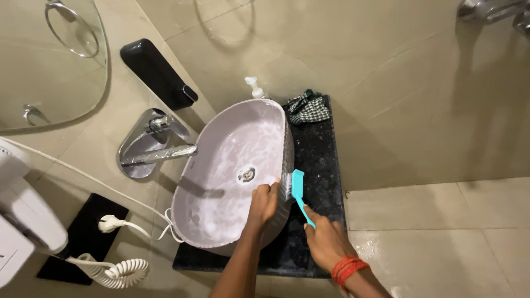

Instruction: The person scrubs the interior and exterior surfaces of a bathroom sink using a blue scrub brush and soapy water. They systematically clean the basin, faucet, and surrounding countertop area.

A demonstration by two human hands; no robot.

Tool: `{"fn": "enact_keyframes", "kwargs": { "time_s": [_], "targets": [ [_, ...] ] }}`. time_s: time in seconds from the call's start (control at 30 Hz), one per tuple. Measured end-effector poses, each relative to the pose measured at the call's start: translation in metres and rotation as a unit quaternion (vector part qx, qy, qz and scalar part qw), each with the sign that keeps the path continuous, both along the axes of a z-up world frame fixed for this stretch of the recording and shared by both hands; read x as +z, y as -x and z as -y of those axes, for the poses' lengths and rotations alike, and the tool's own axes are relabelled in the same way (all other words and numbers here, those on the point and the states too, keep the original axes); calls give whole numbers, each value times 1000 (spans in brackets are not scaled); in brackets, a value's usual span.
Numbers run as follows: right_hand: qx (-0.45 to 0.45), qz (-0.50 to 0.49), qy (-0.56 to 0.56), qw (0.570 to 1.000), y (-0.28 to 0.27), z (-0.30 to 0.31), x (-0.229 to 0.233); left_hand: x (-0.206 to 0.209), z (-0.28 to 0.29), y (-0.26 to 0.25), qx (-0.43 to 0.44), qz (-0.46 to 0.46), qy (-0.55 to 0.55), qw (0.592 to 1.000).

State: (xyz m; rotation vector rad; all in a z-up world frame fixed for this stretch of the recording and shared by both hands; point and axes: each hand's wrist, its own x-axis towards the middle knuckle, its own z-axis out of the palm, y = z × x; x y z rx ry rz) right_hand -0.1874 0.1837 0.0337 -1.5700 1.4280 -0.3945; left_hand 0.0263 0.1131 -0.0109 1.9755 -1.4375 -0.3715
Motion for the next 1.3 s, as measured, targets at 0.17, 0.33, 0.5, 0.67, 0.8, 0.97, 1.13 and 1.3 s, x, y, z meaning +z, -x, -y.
{"fn": "enact_keyframes", "kwargs": {
  "time_s": [0.17, 0.33, 0.5, 0.67, 0.8, 0.97, 1.13, 1.3],
  "targets": [
    [-19, -23, -6, 1000, -12, -16, -4, 8, -10, -1, 6, -36, -10, 999],
    [-29, -10, -7, 999, -10, -32, 2, 3, -21, -9, -26, -37, 1, 999],
    [-52, -23, -10, 998, -15, -47, 12, 6, -27, -14, -25, -49, -32, 998],
    [-53, 1, -17, 998, -14, -54, 23, 8, -36, -24, -27, -34, -43, 998],
    [-77, -9, 23, 997, -22, -69, 19, 13, -41, -21, -9, -52, -68, 996],
    [-69, -18, 4, 997, -26, -69, 12, 25, -52, -14, -13, -71, -66, 995],
    [-80, 1, -26, 996, -27, -78, 22, 31, -51, -10, -13, -61, -72, 995],
    [-91, 11, -14, 996, -30, -72, 8, 29, -51, -12, -25, -53, -77, 995]
  ]
}}
